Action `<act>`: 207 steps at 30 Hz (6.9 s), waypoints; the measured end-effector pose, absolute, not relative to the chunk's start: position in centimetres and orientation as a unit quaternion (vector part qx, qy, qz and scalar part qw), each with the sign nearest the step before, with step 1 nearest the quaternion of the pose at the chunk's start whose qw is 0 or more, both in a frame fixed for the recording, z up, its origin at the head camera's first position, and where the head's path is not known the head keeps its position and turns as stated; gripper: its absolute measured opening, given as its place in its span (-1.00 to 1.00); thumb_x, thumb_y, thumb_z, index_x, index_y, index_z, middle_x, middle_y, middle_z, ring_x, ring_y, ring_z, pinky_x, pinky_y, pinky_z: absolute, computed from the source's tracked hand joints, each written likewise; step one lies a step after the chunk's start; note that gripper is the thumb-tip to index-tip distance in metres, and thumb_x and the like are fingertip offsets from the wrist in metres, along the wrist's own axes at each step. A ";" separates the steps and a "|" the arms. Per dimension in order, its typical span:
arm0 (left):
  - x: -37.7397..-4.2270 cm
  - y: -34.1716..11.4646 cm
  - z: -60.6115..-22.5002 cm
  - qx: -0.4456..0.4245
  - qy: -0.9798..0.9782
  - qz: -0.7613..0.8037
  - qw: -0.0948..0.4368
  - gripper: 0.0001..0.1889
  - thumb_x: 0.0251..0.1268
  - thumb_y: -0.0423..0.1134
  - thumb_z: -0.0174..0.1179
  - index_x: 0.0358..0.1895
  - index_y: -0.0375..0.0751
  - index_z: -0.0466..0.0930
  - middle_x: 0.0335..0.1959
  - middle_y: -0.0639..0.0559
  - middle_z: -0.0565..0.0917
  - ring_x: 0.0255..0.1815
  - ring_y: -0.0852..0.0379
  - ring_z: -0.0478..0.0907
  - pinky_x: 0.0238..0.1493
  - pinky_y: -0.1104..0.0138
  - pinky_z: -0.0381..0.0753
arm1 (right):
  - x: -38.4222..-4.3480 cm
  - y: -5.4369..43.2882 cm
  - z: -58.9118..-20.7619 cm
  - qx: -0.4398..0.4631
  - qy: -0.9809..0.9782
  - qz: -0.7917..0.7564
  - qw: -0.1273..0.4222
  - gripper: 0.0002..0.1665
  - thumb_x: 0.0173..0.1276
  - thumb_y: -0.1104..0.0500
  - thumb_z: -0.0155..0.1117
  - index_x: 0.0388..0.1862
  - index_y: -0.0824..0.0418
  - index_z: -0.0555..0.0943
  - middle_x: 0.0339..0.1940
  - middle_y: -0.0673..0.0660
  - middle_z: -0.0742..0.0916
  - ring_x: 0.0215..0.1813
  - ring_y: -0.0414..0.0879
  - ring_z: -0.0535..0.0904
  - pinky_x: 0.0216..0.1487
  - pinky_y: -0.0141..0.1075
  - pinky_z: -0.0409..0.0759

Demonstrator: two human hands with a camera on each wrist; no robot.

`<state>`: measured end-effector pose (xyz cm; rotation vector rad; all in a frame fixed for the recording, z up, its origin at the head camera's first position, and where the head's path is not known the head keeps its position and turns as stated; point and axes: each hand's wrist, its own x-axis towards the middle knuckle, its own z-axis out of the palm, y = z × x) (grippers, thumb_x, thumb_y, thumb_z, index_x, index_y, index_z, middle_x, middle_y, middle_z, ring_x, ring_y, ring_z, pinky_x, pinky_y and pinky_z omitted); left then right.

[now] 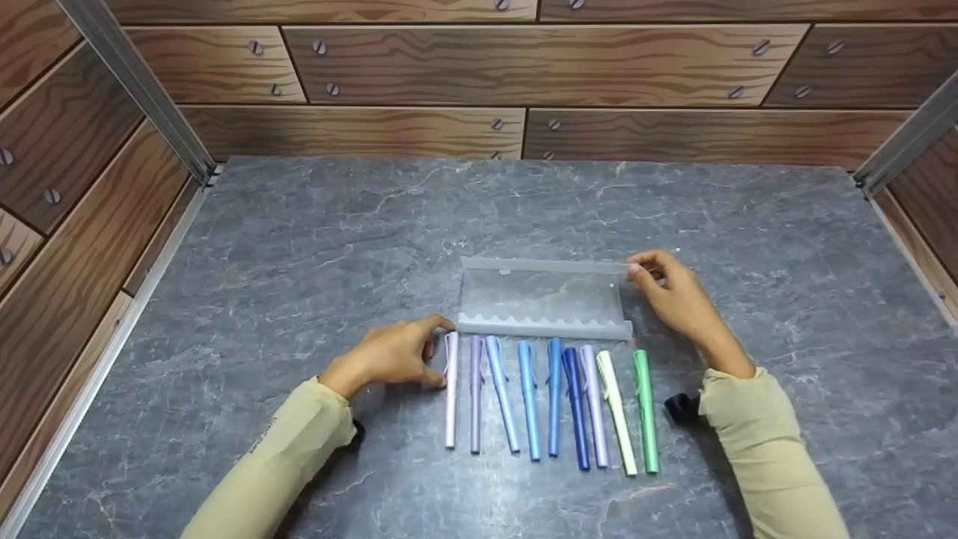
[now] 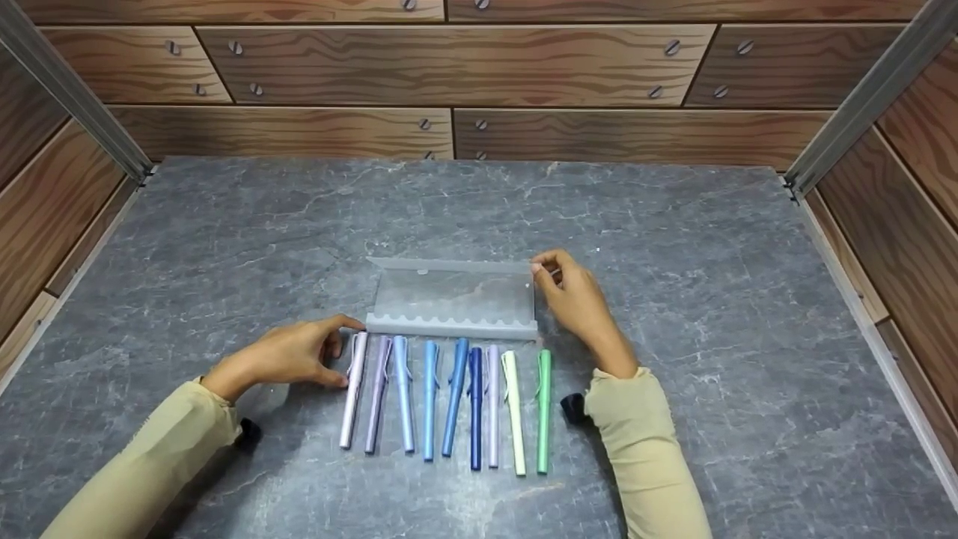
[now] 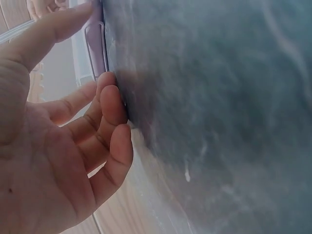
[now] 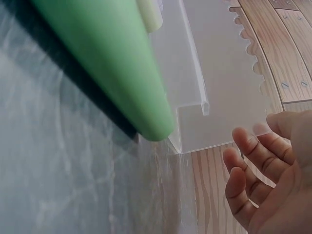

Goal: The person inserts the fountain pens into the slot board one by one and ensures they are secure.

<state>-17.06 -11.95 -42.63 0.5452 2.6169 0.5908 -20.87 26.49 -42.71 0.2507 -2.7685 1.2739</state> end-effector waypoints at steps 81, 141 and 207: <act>-17.5 -11.5 -40.8 0.181 0.823 0.492 0.216 -0.33 -0.01 -0.44 0.22 0.22 -0.03 0.18 -0.48 0.05 0.51 -0.65 0.22 0.39 -0.58 0.41 0.46 | -20.9 26.3 -42.6 0.077 -0.894 0.441 0.028 -0.63 0.52 0.09 -0.01 0.06 0.37 0.48 -0.13 0.32 0.67 -0.29 -0.35 0.58 -0.24 -0.54 0.49; -21.4 -7.3 -38.6 0.158 0.939 0.272 -0.138 -0.39 0.00 -0.27 0.23 0.20 0.00 0.26 -0.51 0.19 0.63 -0.70 0.21 0.37 -0.68 0.35 0.26 | -20.8 26.2 -42.9 0.071 -0.892 0.445 0.027 -0.65 0.52 0.10 -0.01 0.05 0.36 0.49 -0.14 0.30 0.66 -0.17 0.04 0.66 -0.20 -0.54 0.53; -19.5 -7.8 -37.1 0.175 0.958 0.228 -0.027 -0.24 0.10 0.19 0.30 0.32 0.02 0.22 -0.42 0.11 0.66 -0.62 0.16 0.45 -0.64 0.33 0.32 | -20.8 26.4 -42.7 0.075 -0.895 0.440 0.023 -0.62 0.53 0.09 -0.02 0.07 0.37 0.47 -0.13 0.32 0.67 -0.14 0.11 0.66 -0.18 -0.52 0.52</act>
